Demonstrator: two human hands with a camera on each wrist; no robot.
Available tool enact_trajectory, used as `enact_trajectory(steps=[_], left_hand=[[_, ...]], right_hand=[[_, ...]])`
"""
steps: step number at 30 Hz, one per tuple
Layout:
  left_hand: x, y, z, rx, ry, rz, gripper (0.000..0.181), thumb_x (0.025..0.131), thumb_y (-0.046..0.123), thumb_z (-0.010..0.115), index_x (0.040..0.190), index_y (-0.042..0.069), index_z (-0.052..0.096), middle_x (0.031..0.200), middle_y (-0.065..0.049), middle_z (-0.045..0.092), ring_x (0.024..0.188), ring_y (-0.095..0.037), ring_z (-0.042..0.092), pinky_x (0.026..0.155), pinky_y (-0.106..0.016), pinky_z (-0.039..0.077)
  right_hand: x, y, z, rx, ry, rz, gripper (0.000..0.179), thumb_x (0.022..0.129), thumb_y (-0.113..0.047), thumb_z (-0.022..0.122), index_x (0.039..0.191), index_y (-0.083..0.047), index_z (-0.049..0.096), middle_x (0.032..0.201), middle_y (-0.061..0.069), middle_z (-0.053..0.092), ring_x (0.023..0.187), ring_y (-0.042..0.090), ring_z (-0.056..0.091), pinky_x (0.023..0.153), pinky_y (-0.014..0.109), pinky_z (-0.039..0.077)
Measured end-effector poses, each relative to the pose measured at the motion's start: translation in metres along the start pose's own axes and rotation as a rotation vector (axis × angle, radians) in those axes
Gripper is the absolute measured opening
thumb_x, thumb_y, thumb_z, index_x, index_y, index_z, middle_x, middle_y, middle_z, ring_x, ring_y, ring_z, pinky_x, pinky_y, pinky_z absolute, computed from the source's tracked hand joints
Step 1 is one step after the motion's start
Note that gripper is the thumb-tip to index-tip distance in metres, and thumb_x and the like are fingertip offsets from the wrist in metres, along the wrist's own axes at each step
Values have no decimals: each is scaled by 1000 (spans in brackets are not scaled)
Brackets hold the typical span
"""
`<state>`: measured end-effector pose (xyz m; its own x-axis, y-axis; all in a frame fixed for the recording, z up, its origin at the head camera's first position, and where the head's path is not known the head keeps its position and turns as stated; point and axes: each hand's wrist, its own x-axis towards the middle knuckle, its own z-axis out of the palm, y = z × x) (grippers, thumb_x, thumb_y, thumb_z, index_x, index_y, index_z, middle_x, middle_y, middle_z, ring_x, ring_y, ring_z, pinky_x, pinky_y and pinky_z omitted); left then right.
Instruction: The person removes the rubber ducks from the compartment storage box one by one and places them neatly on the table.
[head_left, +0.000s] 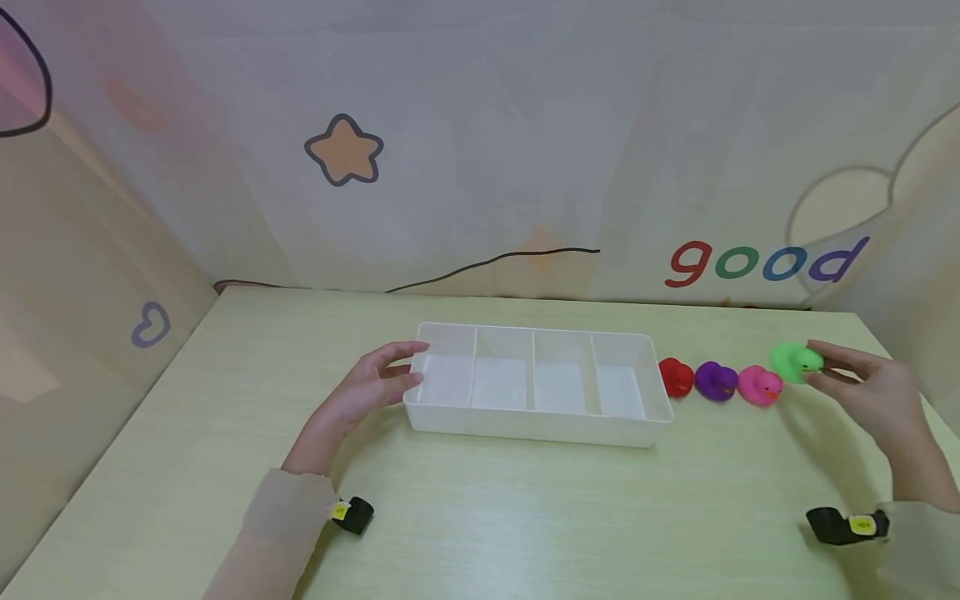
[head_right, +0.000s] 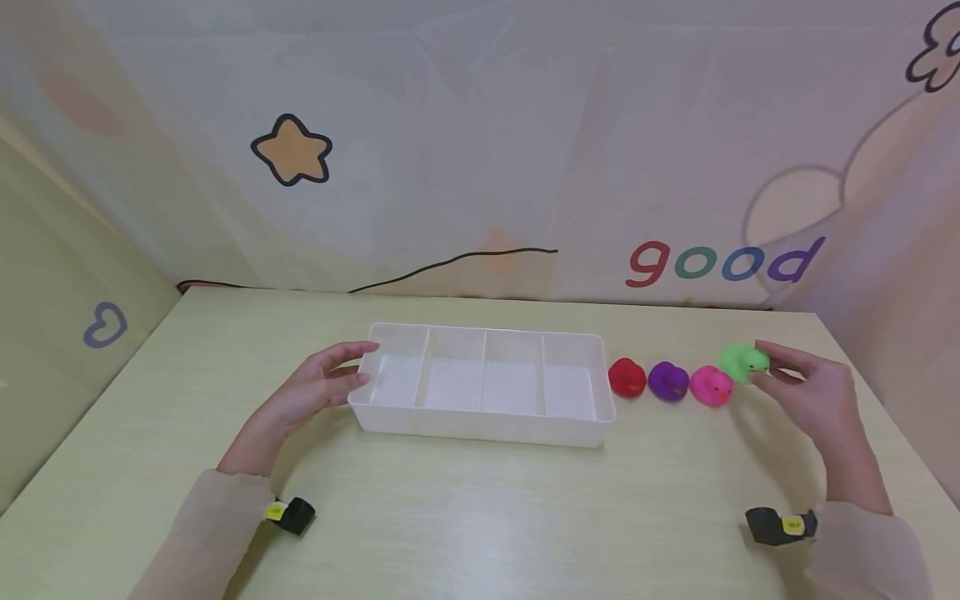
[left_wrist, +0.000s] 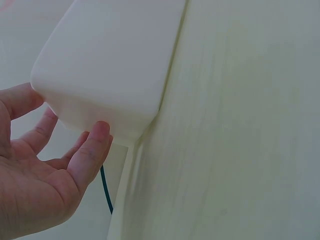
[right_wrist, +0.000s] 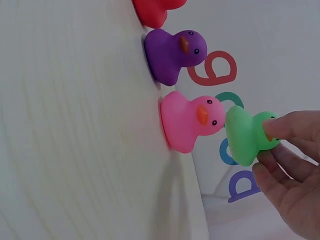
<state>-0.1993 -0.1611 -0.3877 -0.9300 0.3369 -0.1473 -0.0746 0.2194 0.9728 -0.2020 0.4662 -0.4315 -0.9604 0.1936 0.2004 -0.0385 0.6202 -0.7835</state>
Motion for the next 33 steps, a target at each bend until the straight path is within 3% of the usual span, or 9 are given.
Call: enact_trajectory(steps=[6,9,11,12,16,24,30,33], left_hand=[[0,1,0,4,1,-2,48,88,16,59,133,12,44,140,-9,33,121,-32,42,95,-48,39],[0,1,0,-1,3,-7,48,88,16,59,133,12,44,140,-8,33,121,-31,41,95,-48,39],[0,1,0,-2,3,-9,47,88,15,59,133,12,44,140,-8,33,121,-31,41,95,-47,39],[0,1,0,-3,4,-10,47,88,15,59,133,12,44,140,-8,33,121,-31,41,95,-47,39],[0,1,0,-6,5,-11,48,88,15,59,133,12,44,139,-8,34,121,-31,42,94,-47,40],[0,1,0,-13,1,-9,48,88,14,59,133,12,44,140,-9,33,121,-30,41,94,-46,40],[0,1,0,-10,6,-14,48,88,14,59,133,11,44,140,-9,33,120,-30,41,92,-44,42],[0,1,0,-7,7,-15,48,88,14,59,133,11,44,140,-9,33,120,-30,41,92,-43,42]], right_hand=[[-7,-10,-5,-18,-6,24,49,81,-22,70,127,-12,55,90,-39,52,82,-21,48,63,3,42],[-11,-18,-6,-59,-9,35,45,81,-25,69,125,-20,57,85,-43,49,81,-23,44,59,4,41],[-15,-26,-6,-77,-20,43,46,82,-26,68,125,-15,57,83,-44,48,81,-22,42,59,4,42],[-17,-28,-6,-80,-16,39,42,82,-25,68,123,-21,59,82,-45,47,80,-23,42,57,5,42],[-25,-45,-4,-74,-46,39,36,83,-19,67,119,-14,62,80,-45,46,77,-23,41,58,4,41],[-31,-51,-4,-97,-90,65,23,84,-19,66,103,-32,65,78,-46,45,77,-22,38,61,7,34],[-27,-42,-5,-123,-108,54,31,83,-18,67,113,-10,65,79,-46,46,78,-23,38,61,7,34],[-27,-41,-5,-132,-117,62,31,83,-20,67,112,-10,65,78,-45,46,78,-22,38,61,7,35]])
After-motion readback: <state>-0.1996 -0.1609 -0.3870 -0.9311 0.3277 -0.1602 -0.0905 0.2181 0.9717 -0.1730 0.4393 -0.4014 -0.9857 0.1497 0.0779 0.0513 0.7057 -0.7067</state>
